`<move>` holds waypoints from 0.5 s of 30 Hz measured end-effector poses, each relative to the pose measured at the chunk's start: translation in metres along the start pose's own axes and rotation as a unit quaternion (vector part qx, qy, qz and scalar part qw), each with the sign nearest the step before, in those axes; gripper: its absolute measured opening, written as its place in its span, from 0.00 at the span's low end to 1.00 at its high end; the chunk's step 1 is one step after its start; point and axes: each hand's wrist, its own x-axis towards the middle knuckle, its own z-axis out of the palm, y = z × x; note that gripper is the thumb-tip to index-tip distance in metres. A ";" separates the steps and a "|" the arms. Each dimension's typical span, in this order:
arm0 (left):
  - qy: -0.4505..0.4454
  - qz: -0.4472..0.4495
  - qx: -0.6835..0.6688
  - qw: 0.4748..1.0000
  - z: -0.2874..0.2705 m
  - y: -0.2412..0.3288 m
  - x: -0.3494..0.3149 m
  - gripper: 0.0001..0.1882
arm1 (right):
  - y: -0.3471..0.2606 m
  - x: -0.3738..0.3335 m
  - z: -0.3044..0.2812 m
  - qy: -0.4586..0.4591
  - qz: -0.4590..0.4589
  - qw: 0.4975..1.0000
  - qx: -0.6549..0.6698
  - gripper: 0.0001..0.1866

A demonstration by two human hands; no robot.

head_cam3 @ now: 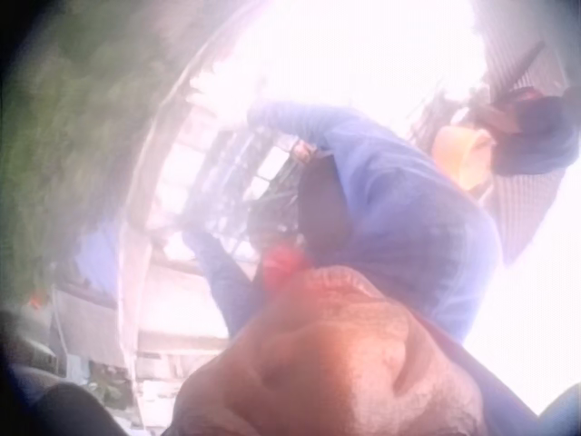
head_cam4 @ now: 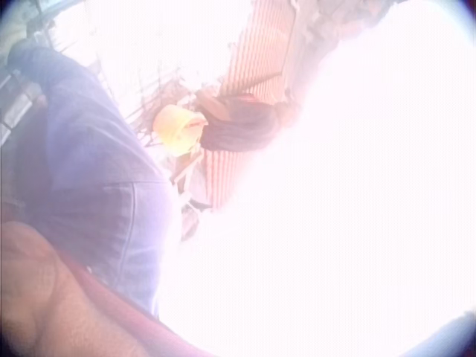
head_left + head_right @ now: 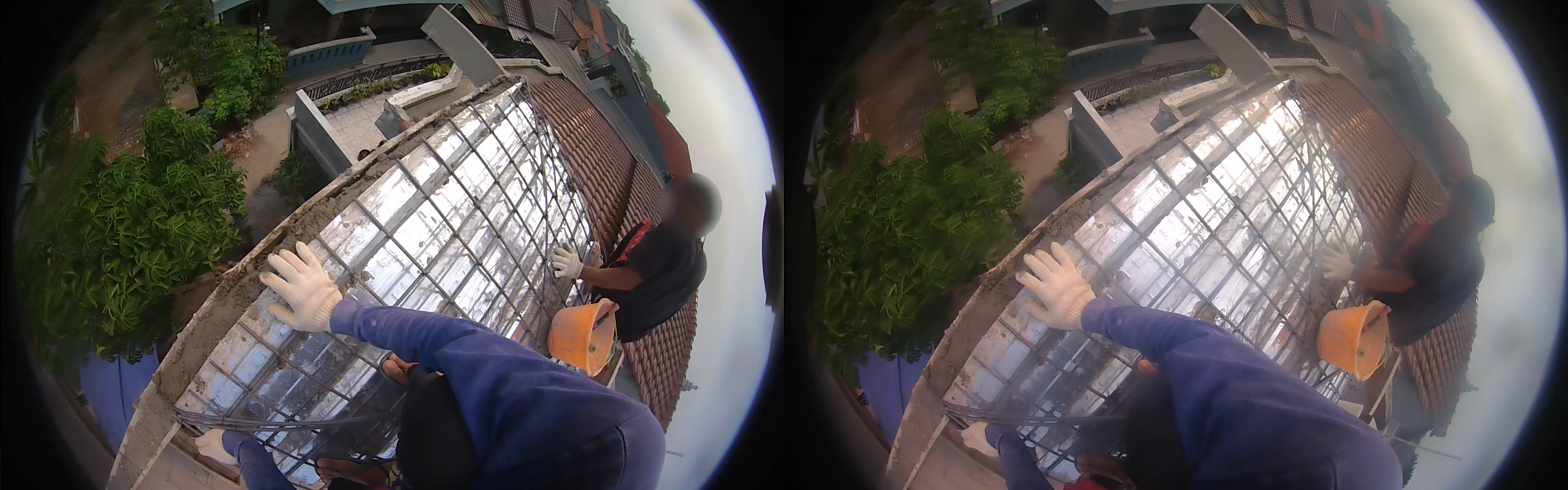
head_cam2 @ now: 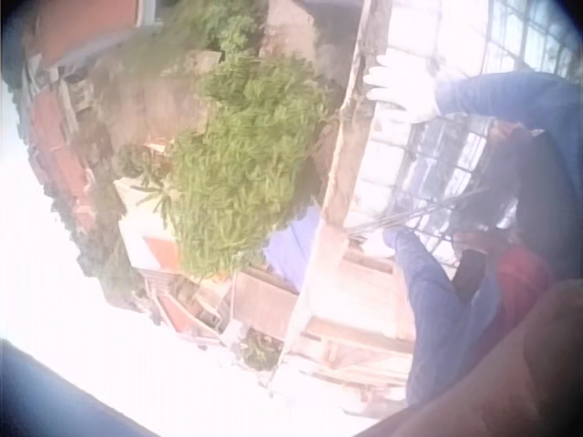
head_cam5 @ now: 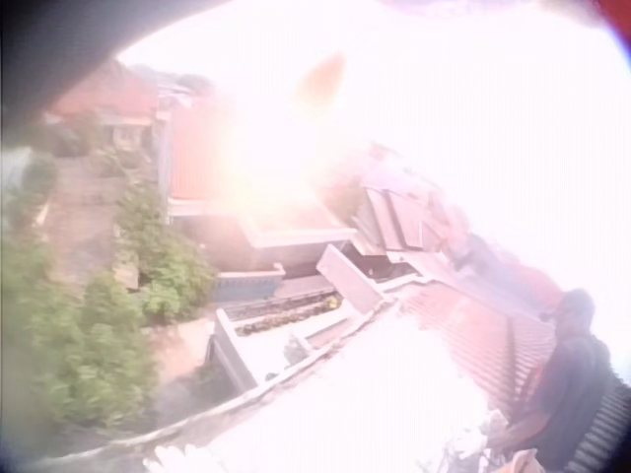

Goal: The person is working on a roof structure, using pliers to bend and secure metal rods into a grid framework. They are positioned on the roof and manipulate the metal components to form the structural grid.

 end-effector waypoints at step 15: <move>-0.072 0.073 -0.045 0.994 0.043 -0.057 0.072 0.27 | 0.004 0.006 0.006 -0.034 0.019 0.998 0.042 0.24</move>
